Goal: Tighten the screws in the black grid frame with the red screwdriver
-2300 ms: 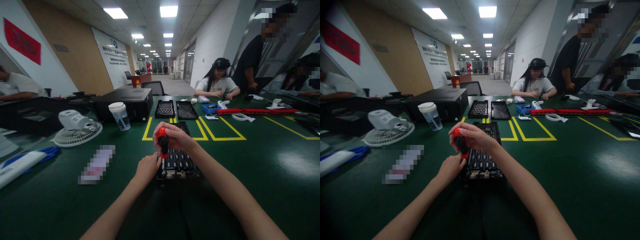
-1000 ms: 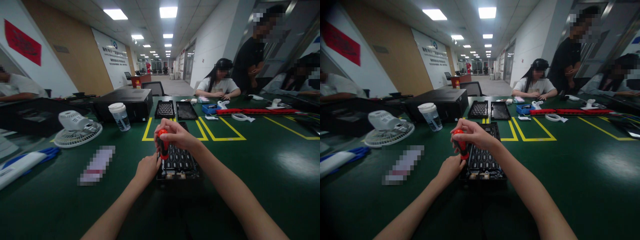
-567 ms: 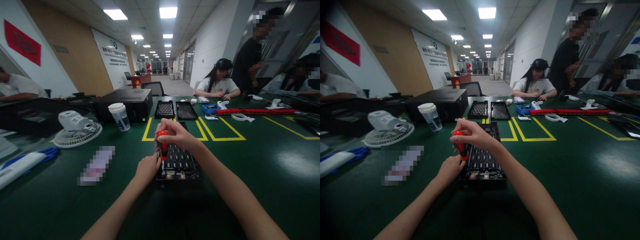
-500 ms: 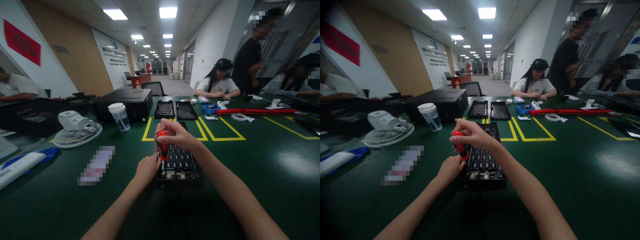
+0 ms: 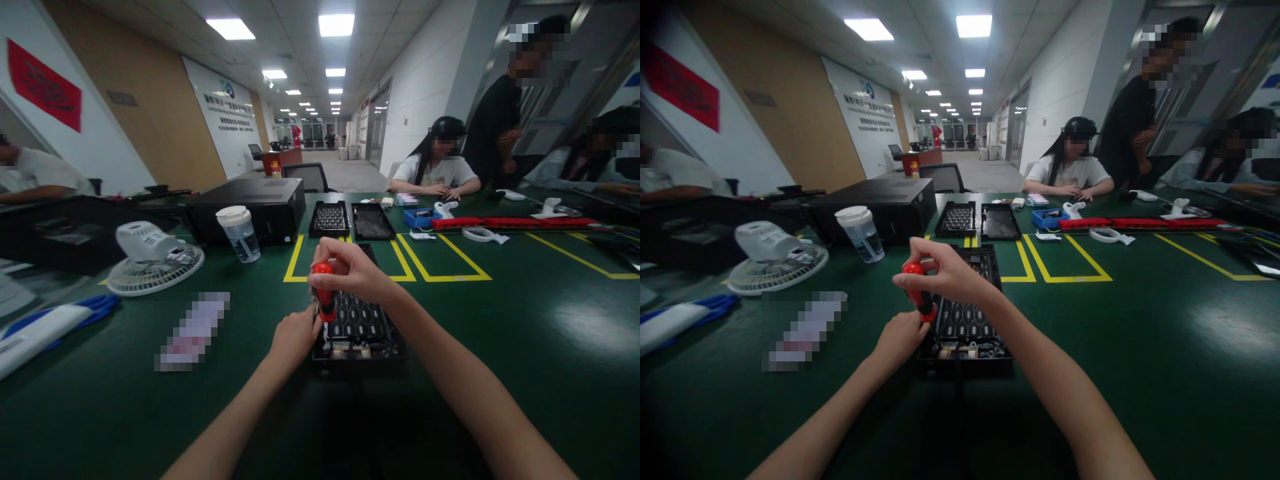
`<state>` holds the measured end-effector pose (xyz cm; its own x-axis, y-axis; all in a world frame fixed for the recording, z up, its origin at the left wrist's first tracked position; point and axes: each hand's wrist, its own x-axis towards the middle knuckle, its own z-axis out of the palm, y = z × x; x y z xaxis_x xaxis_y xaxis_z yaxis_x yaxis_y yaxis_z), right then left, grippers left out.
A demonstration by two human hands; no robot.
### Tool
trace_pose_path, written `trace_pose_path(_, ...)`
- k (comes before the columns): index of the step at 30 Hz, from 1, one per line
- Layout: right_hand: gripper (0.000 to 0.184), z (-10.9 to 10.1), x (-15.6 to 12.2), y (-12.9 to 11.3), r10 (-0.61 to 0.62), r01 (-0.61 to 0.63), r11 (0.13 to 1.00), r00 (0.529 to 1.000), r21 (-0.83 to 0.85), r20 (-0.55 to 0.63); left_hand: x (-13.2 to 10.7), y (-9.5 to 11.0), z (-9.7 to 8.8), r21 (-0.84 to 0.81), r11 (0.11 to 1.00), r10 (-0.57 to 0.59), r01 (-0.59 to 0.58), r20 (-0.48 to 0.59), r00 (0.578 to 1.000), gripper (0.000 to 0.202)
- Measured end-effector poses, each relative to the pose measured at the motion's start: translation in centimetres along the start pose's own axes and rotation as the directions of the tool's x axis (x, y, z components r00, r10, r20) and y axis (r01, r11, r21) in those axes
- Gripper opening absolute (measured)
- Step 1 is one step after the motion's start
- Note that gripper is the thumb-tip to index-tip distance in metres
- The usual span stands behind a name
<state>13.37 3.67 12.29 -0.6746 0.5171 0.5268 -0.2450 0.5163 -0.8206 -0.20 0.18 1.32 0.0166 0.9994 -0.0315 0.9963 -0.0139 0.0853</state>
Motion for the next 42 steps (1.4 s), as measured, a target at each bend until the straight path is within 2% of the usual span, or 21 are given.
trace_pose_path(7,0.02,0.3,0.0,-0.2,0.003,-0.007,0.996,0.999,-0.088,-0.041,0.0,0.2,-0.1,0.006,1.0,-0.03,0.03,0.031,0.999,0.036)
trace_pose_path(13,0.019,0.5,-0.1,-0.3,-0.03,0.011,0.976,0.996,-0.218,-0.087,0.1,-0.1,0.2,0.008,1.0,0.005,-0.004,-0.007,1.0,0.036)
trace_pose_path(18,0.021,0.8,0.0,-0.2,-0.043,0.0,0.951,0.99,-0.309,-0.133,0.1,0.0,0.1,0.01,1.0,-0.02,0.02,0.024,1.0,0.035)
trace_pose_path(29,0.024,1.6,-0.1,-0.5,-0.149,-0.019,0.81,0.96,-0.586,-0.237,0.0,0.0,0.2,0.007,1.0,-0.021,0.021,0.009,1.0,0.034)
trace_pose_path(42,0.028,2.1,-0.1,-0.3,-0.258,-0.052,0.679,0.917,-0.732,-0.304,0.1,-0.4,0.7,0.005,1.0,0.024,-0.024,-0.029,0.999,0.035)
